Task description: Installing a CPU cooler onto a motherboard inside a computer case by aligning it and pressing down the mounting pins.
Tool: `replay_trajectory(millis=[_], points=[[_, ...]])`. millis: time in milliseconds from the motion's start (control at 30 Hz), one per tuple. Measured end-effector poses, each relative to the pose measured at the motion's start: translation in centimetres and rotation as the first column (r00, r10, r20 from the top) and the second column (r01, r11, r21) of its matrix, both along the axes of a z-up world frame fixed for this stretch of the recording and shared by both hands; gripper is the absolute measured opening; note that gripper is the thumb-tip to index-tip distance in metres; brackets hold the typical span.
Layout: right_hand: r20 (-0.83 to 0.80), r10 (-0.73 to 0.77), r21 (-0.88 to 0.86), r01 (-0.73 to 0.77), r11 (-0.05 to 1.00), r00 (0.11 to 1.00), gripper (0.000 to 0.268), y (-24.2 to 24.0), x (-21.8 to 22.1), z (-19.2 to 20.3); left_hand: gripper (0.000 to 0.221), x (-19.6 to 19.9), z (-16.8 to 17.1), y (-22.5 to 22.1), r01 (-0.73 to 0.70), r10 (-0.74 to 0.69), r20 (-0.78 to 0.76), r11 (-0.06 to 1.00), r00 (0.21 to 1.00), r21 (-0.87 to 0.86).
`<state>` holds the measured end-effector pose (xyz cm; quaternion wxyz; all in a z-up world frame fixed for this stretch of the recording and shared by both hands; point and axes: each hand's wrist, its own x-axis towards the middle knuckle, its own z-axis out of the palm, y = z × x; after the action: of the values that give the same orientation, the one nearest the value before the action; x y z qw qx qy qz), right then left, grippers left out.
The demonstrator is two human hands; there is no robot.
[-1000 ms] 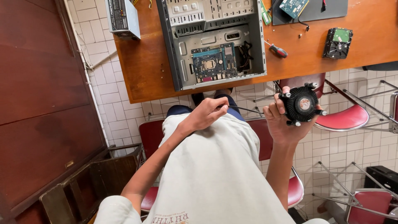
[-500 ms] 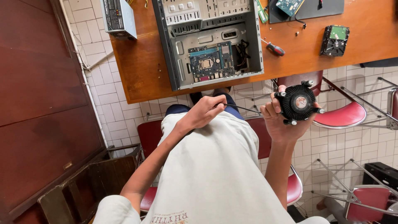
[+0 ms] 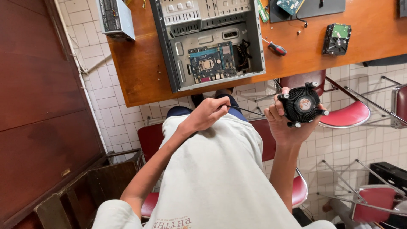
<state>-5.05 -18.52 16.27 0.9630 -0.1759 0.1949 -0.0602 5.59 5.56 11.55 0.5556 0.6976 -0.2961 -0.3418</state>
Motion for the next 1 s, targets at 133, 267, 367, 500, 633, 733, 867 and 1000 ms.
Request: replay_trajectory(millis=[133, 267, 367, 500, 633, 733, 867, 1000], points=[[-0.005, 0.014, -0.049, -0.015, 0.999, 1.0, 0.081, -0.1, -0.5, 0.1, 0.023, -0.7, -0.5, -0.3, -0.001, 0.001, -0.001, 1.0, 1.0, 0.0], [-0.113, 0.025, -0.097, -0.036, 0.995, 0.993, 0.082, 0.6, 0.5, 1.4, 0.013, 0.3, 0.3, -0.1, 0.018, -0.022, 0.119, 0.999, 0.993, 0.04], [-0.196, -0.092, -0.19, 0.054, 0.98, 0.976, 0.077, 1.6, 1.6, 2.8, 0.008, 1.3, -0.1, 0.8, 0.047, -0.066, 0.245, 0.995, 0.967, 0.084], [-0.234, -0.272, -0.308, 0.194, 0.931, 0.933, 0.065, 2.5, 2.6, 3.3, 0.019, 1.6, 0.2, 1.9, 0.041, -0.054, 0.166, 0.996, 0.985, 0.085], [-0.204, -0.216, -0.393, 0.122, 0.912, 0.955, 0.07, 1.6, 2.4, 3.4, 0.023, 1.4, 1.0, 2.4, 0.015, -0.023, 0.128, 0.998, 0.991, 0.063], [-0.187, -0.106, -0.37, 0.03, 0.929, 0.977, 0.085, 0.4, 1.1, 2.2, 0.026, 1.1, 0.2, 2.6, -0.038, 0.039, 0.027, 0.999, 0.999, -0.034], [-0.06, -0.133, -0.269, 0.112, 0.957, 0.989, 0.084, 0.8, 0.2, 2.6, 0.018, 0.1, -0.4, 2.3, -0.302, 0.256, -0.273, 0.943, 0.927, -0.14], [-0.014, -0.177, -0.091, 0.175, 0.98, 0.984, 0.068, 1.6, -0.2, 2.7, 0.016, -0.6, -0.4, 1.4, -0.443, 0.34, -0.416, 0.877, 0.844, -0.183]])
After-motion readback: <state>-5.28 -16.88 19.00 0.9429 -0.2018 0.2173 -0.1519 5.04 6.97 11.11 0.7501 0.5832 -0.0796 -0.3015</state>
